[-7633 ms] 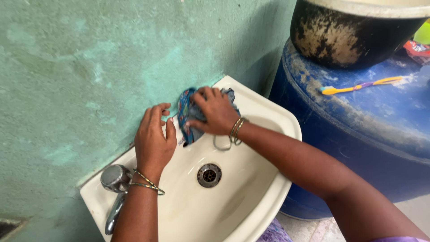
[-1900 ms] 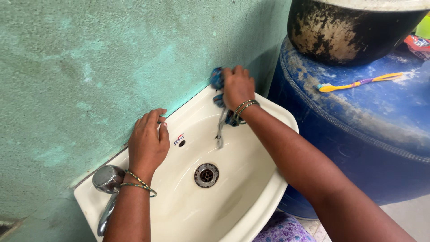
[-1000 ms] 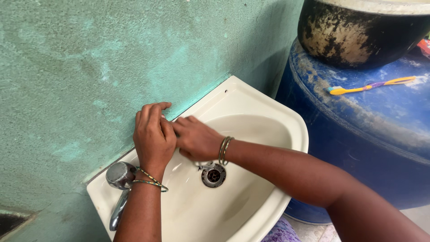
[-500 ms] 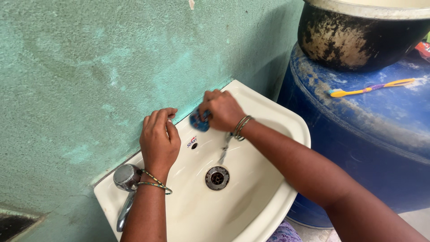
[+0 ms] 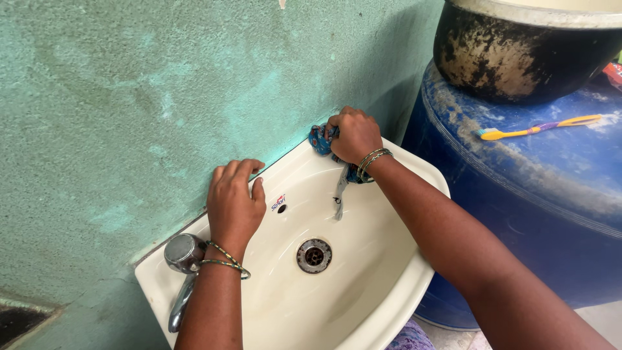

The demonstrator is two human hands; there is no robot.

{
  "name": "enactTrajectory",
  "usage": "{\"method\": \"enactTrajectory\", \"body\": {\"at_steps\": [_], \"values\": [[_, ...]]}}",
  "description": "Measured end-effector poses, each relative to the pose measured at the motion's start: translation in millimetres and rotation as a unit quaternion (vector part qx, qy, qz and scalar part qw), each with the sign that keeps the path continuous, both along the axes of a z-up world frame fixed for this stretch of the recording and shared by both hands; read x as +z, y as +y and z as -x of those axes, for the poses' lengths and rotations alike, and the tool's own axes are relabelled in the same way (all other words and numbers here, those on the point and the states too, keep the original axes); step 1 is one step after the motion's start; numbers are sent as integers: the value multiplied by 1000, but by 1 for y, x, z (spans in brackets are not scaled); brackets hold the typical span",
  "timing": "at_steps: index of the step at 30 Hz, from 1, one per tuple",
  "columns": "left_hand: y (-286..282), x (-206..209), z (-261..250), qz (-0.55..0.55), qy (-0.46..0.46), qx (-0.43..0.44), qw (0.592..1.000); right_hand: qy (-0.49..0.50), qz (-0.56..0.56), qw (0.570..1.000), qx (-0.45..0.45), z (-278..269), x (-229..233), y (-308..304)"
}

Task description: The person cleans a sink and its fixtures by wiping the edges, the basin, and the faucet with a cloth.

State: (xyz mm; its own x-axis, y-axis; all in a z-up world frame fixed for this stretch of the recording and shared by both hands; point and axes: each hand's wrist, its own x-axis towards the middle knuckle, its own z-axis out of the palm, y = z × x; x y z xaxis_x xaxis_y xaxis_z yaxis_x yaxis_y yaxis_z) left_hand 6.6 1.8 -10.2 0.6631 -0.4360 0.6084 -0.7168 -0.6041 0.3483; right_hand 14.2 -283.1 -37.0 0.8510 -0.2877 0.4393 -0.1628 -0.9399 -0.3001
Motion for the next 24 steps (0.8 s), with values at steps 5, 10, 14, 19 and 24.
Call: {"method": "enactTrajectory", "body": {"at_steps": [5,10,14,19,24], "values": [[-5,-9,0,-69,-1,-16,997,13,-9,1000,-7,1,2,1],[-9,-18,3,-149,12,-7,989,11,-9,1000,-3,1,2,0],[-12,-18,4,-179,22,11,984,17,-16,1000,-2,0,3,-1],[-15,-15,8,-189,41,14,981,22,-30,999,1,1,5,0],[-16,-15,9,-186,20,11,982,31,-39,999,2,2,7,0]]}}
